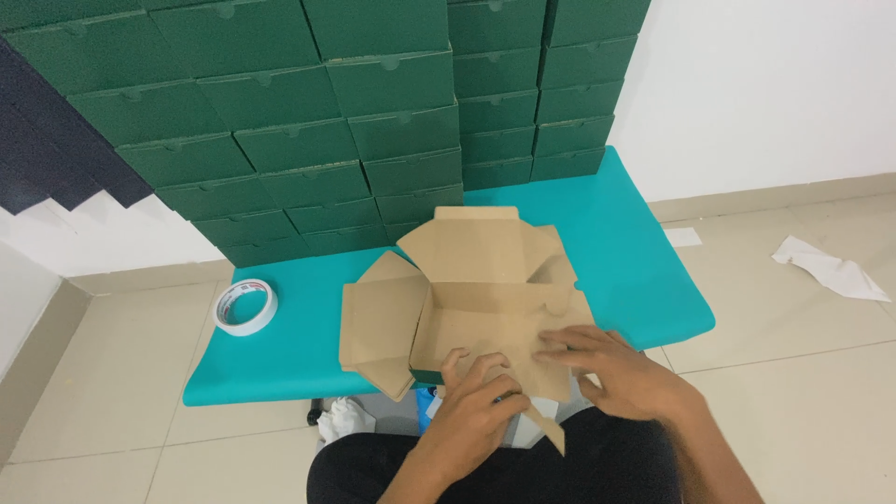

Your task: Folding and assembling small green cardboard boxes from flat templates.

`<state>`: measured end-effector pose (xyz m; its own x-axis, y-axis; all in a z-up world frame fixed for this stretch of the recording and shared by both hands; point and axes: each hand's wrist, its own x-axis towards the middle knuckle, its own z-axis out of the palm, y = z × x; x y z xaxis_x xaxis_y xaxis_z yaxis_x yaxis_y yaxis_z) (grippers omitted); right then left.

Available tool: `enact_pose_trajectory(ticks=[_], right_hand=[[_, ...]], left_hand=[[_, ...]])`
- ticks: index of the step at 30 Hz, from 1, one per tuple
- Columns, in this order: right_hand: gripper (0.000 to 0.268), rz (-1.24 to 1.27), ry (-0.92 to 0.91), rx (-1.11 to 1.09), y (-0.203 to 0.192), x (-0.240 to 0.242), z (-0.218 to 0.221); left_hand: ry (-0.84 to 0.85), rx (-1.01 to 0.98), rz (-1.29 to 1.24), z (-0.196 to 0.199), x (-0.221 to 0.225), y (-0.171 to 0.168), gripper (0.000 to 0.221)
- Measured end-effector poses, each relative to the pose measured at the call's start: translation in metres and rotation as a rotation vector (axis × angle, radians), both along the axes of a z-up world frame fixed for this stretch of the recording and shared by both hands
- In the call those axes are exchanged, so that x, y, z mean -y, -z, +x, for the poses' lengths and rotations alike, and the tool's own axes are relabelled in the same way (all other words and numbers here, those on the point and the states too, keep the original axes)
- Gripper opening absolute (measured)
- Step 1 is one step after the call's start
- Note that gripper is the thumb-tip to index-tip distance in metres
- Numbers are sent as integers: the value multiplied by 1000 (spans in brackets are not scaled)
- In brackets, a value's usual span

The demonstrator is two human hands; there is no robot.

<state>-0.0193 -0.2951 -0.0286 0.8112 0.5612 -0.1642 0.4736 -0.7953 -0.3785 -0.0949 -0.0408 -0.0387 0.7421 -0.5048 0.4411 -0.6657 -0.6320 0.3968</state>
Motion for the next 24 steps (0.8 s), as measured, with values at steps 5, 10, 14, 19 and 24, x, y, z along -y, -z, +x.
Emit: enact_pose_trajectory(ticks=[5, 10, 14, 19, 24], right_hand=[[55, 142, 81, 303, 5, 9, -28], [26, 274, 208, 667, -14, 3, -56], [22, 346, 224, 951, -19, -12, -66], [20, 207, 270, 789, -11, -47, -54], [15, 118, 309, 759, -17, -81, -29]], left_hand=[[106, 96, -54, -9, -5, -33, 11], [197, 189, -111, 4, -16, -53, 10], [-50, 243, -126, 21, -39, -52, 26], [-242, 181, -69, 26, -53, -25, 32], [-214, -117, -365, 25, -67, -6, 35]])
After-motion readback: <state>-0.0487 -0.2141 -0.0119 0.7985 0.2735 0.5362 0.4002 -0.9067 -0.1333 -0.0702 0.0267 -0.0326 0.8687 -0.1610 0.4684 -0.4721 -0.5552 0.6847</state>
